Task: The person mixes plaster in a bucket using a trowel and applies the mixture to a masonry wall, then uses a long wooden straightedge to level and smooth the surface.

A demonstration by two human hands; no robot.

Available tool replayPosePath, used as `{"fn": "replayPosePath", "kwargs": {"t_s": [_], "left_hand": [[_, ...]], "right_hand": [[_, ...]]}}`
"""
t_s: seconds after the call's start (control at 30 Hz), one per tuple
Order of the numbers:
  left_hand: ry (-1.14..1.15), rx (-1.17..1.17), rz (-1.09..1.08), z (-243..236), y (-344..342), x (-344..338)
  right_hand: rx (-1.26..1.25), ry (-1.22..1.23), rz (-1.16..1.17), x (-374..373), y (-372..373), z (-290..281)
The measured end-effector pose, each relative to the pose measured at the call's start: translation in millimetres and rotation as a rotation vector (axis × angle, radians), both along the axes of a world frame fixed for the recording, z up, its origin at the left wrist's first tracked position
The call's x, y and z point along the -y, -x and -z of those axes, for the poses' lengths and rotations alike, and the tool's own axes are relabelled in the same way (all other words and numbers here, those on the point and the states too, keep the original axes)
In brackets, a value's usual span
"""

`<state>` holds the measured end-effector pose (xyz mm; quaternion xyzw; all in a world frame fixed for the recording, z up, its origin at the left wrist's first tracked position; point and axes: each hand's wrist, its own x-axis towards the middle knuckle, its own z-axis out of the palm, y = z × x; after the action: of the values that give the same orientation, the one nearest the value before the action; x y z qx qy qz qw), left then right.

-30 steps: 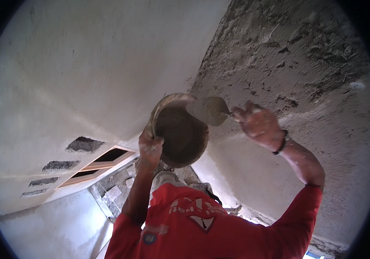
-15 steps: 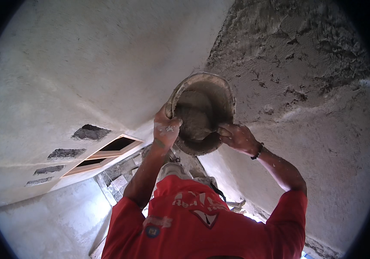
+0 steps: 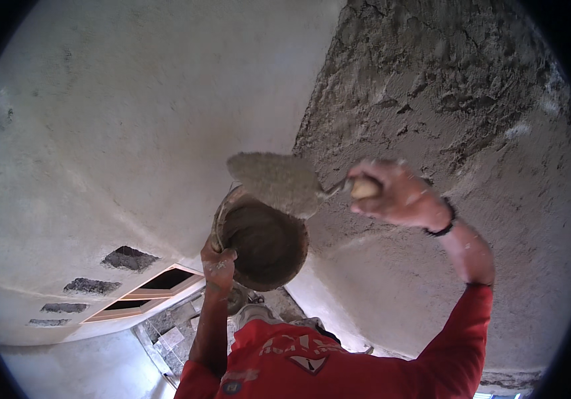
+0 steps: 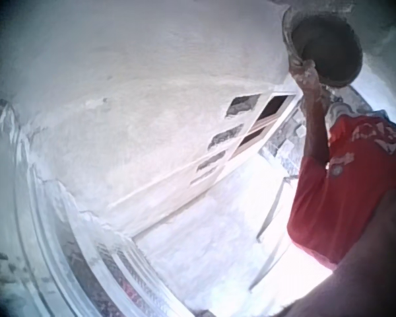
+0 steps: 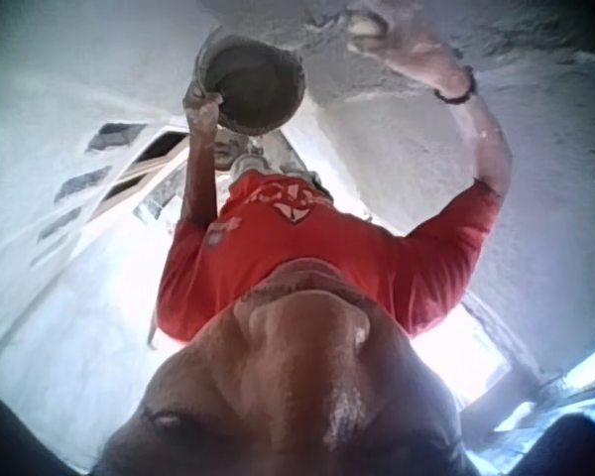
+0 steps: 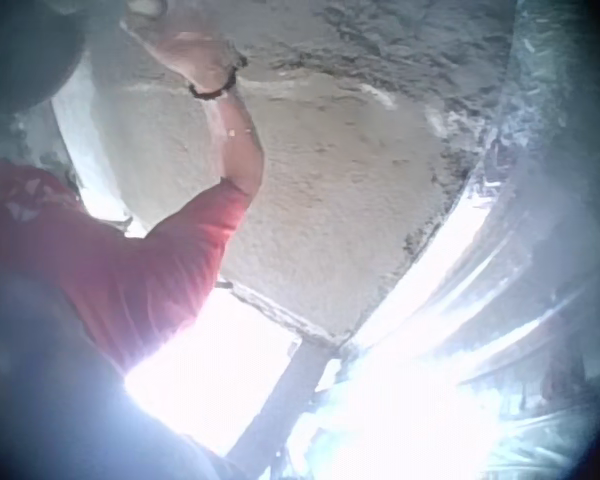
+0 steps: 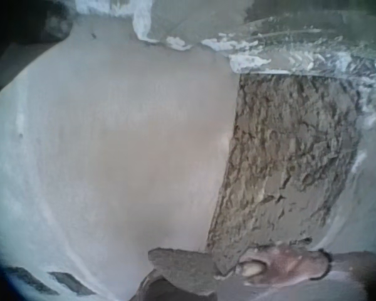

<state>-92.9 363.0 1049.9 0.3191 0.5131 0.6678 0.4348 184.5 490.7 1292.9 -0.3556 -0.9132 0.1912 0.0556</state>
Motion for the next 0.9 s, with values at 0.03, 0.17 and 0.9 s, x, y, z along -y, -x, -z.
{"fn": "replayPosePath", "kwargs": {"t_s": [0.03, 0.17, 0.9], "left_hand": [[0.0, -0.032, -0.032, 2.5, 6.8, 7.2], [-0.007, -0.157, -0.107, 7.9, 20.4, 23.1], [-0.022, -0.294, -0.044, 3.3, -4.2, -11.0]], "right_hand": [[-0.04, -0.001, -0.058, -3.3, 6.8, -22.1], [-0.198, 0.204, -0.106, -22.3, 11.0, -83.0], [0.251, -0.631, -0.257, -5.5, -25.3, 94.7]]}}
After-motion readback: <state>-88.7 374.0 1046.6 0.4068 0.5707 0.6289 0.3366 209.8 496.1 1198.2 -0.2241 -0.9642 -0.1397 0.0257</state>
